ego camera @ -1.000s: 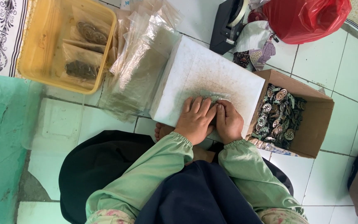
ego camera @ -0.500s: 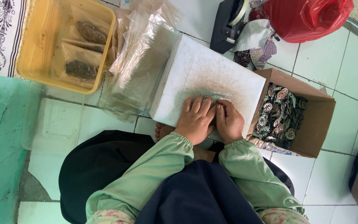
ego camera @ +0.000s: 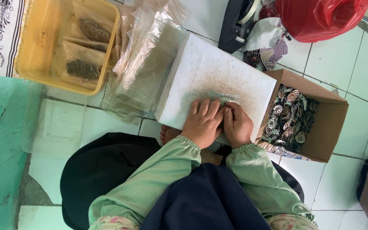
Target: Sorting small circular metal components from a cardboard box onto a white board for inspection or counting.
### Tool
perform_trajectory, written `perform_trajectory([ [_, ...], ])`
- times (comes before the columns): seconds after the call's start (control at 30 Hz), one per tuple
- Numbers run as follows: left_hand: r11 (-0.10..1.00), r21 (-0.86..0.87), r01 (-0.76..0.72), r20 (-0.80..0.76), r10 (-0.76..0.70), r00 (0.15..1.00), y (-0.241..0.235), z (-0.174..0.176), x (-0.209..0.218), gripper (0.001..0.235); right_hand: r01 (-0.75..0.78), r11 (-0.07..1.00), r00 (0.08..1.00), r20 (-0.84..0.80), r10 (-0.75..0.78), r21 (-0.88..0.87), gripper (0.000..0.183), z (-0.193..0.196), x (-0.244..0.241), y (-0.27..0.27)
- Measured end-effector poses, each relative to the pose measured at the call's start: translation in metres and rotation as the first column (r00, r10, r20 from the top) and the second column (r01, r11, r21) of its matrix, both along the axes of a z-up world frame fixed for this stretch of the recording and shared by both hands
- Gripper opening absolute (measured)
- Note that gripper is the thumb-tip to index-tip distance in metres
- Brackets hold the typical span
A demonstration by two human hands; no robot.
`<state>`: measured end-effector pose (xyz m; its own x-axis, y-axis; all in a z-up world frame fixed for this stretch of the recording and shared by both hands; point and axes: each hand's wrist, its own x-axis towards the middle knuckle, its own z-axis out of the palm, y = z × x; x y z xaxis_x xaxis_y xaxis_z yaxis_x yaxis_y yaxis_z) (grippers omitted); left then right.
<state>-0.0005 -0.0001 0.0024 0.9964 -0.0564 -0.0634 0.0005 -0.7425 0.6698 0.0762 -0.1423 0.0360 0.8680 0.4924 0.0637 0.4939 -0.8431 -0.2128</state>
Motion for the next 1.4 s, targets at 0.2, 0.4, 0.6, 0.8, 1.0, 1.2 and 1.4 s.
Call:
perform_trajectory([
  [0.2, 0.999, -0.021, -0.049, 0.079, 0.051, 0.996, -0.008, -0.011, 0.001, 0.061, -0.056, 0.998, 0.997, 0.047, 0.055, 0.03, 0.02, 0.001, 0.001, 0.002],
  [0.4, 0.997, -0.017, -0.071, 0.081, 0.072, 0.994, -0.009, -0.013, 0.001, 0.063, -0.086, 0.995, 0.995, 0.065, 0.082, 0.06, 0.02, 0.0, 0.004, 0.003],
  [0.6, 0.994, -0.033, -0.107, 0.117, 0.11, 0.987, -0.007, -0.011, 0.001, 0.059, -0.119, 0.988, 0.991, 0.074, 0.111, 0.103, 0.019, 0.003, 0.006, 0.006],
  [0.8, 0.994, -0.049, -0.095, 0.095, 0.099, 0.991, -0.007, -0.01, 0.001, 0.061, -0.074, 0.992, 0.996, 0.064, 0.067, 0.102, 0.016, 0.006, 0.006, 0.011],
  [1.0, 0.991, -0.037, -0.127, 0.153, 0.131, 0.979, -0.009, -0.014, -0.001, 0.062, 0.057, 0.98, 0.985, -0.169, -0.025, 0.191, 0.02, 0.01, 0.013, 0.007],
  [1.2, 0.99, -0.035, -0.137, 0.172, 0.141, 0.975, -0.015, -0.023, 0.0, 0.066, 0.116, 0.96, 0.971, -0.234, -0.055, 0.254, 0.021, 0.004, 0.016, 0.005],
  [1.4, 0.988, -0.025, -0.151, 0.215, 0.152, 0.965, -0.015, -0.024, 0.0, 0.065, 0.24, 0.919, 0.923, -0.366, -0.117, 0.312, 0.021, 0.012, 0.019, 0.002],
])
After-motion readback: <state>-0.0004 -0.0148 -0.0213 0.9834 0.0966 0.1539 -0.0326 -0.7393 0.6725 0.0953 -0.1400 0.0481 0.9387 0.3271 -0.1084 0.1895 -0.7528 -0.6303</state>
